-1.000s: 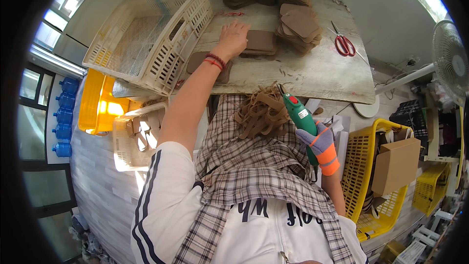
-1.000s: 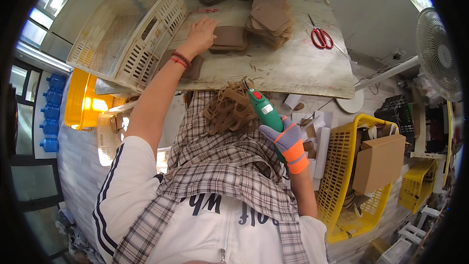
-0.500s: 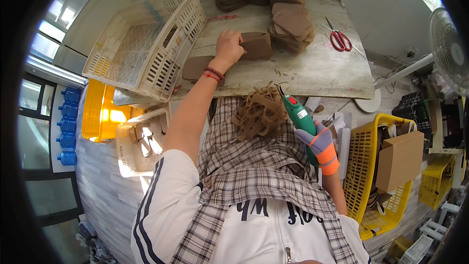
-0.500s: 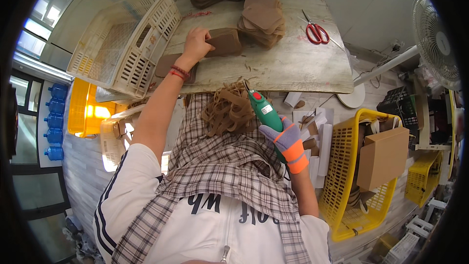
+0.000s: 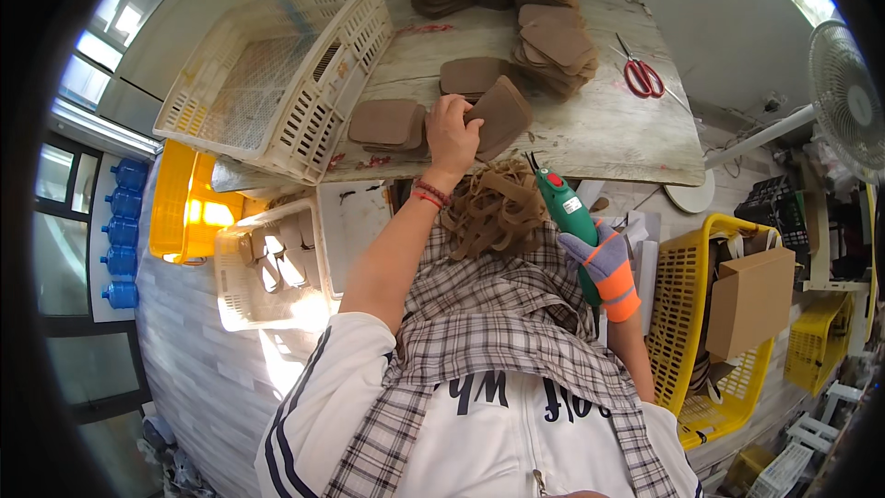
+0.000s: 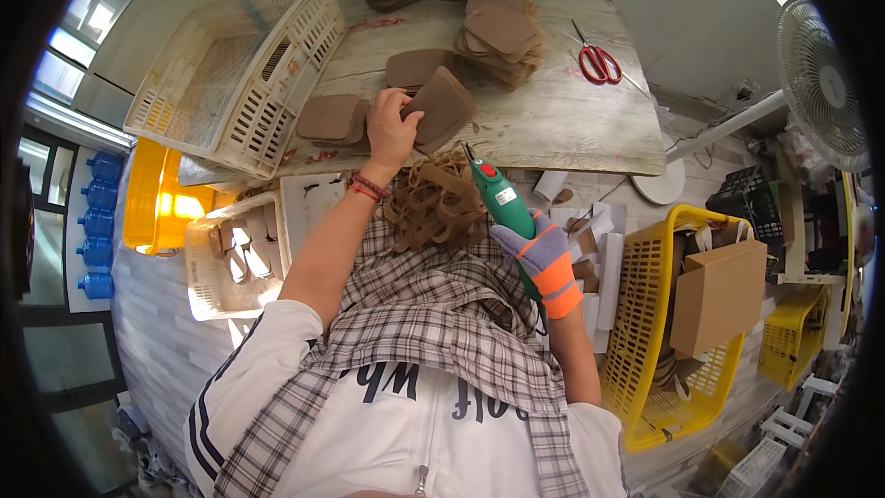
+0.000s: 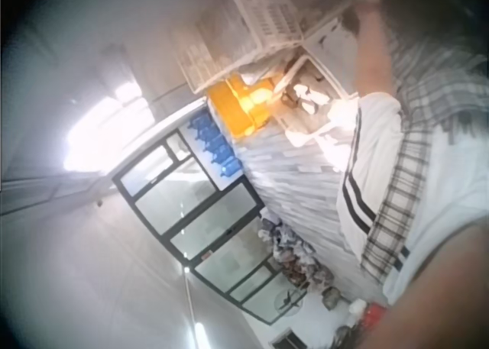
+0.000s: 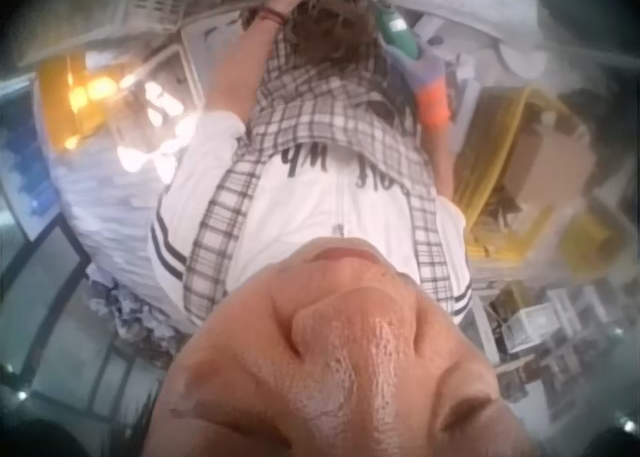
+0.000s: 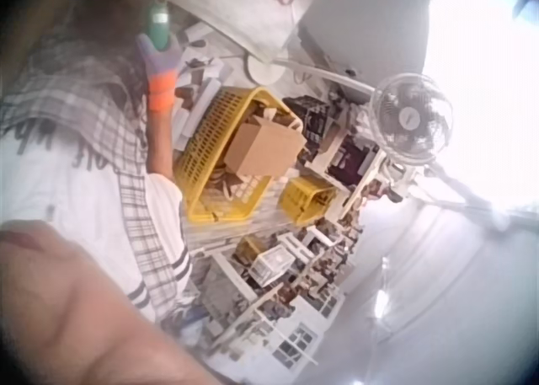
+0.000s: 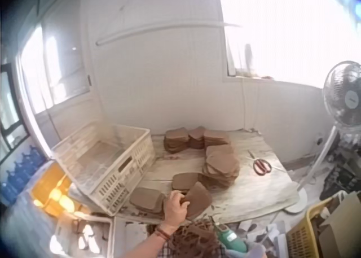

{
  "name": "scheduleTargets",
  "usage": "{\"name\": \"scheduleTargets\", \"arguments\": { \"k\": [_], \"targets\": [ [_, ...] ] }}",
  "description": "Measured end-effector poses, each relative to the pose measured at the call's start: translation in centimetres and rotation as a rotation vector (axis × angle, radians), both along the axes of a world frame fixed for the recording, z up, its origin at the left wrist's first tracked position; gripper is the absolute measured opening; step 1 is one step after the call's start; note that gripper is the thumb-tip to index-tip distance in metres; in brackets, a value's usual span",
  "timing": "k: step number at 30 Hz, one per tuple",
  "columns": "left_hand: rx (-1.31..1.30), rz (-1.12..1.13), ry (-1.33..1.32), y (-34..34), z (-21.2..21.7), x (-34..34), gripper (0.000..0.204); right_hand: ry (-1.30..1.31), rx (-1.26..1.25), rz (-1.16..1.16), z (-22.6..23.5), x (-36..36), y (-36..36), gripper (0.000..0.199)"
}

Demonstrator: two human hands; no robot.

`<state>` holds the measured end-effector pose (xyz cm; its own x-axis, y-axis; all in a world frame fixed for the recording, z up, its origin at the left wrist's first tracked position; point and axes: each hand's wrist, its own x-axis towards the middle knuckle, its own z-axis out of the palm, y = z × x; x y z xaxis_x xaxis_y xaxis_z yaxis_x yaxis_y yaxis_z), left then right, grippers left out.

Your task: The person uses a handheld rotary tool to smooth the edges of brown cardboard pieces one by one. They pick up each piece, run the tool along the perimeter, and place the finished piece into a white plastic basket.

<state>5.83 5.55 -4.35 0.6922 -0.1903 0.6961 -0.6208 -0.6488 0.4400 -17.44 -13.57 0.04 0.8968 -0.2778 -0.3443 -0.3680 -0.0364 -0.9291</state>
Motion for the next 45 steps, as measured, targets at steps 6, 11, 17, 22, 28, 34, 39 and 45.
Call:
{"name": "scheduleTargets", "arguments": {
  "k": [6, 11, 17, 22, 28, 34, 39, 45],
  "targets": [
    [-1.231, -0.367, 0.891, 0.1, 2.7, -2.6, 0.023, -0.027, -0.007, -0.036, -0.4, 0.1, 0.1, 0.042],
    [-1.608, -0.612, 1.008, -2.3, 4.2, -5.0, 0.034, -0.073, -0.035, -0.061, 0.0, 0.9, 0.4, 0.041],
    [-1.795, -0.667, 1.045, -4.5, 4.1, -5.8, 0.035, -0.045, 0.108, -0.089, 2.5, 0.6, 0.8, 0.04],
    [-1.827, -0.681, 1.071, -5.6, 4.0, -6.4, 0.034, -0.056, 0.144, -0.094, 3.0, 0.6, 0.6, 0.04],
    [-1.758, -0.651, 1.137, -5.9, 4.3, -7.4, 0.036, -0.056, 0.131, -0.105, 3.3, 0.7, 0.3, 0.039],
    [-1.658, -0.717, 1.171, -5.8, 3.4, -8.6, 0.039, -0.065, 0.096, -0.113, 4.0, 1.1, -0.1, 0.039],
    [-1.592, -0.728, 1.193, -5.7, 3.2, -9.7, 0.039, -0.085, 0.1, -0.146, 4.5, 1.4, -0.4, 0.037],
    [-1.396, -0.772, 1.206, -4.2, 2.7, -9.7, 0.037, -0.106, 0.073, -0.132, 4.4, 1.1, -1.2, 0.033]
  ]
}}
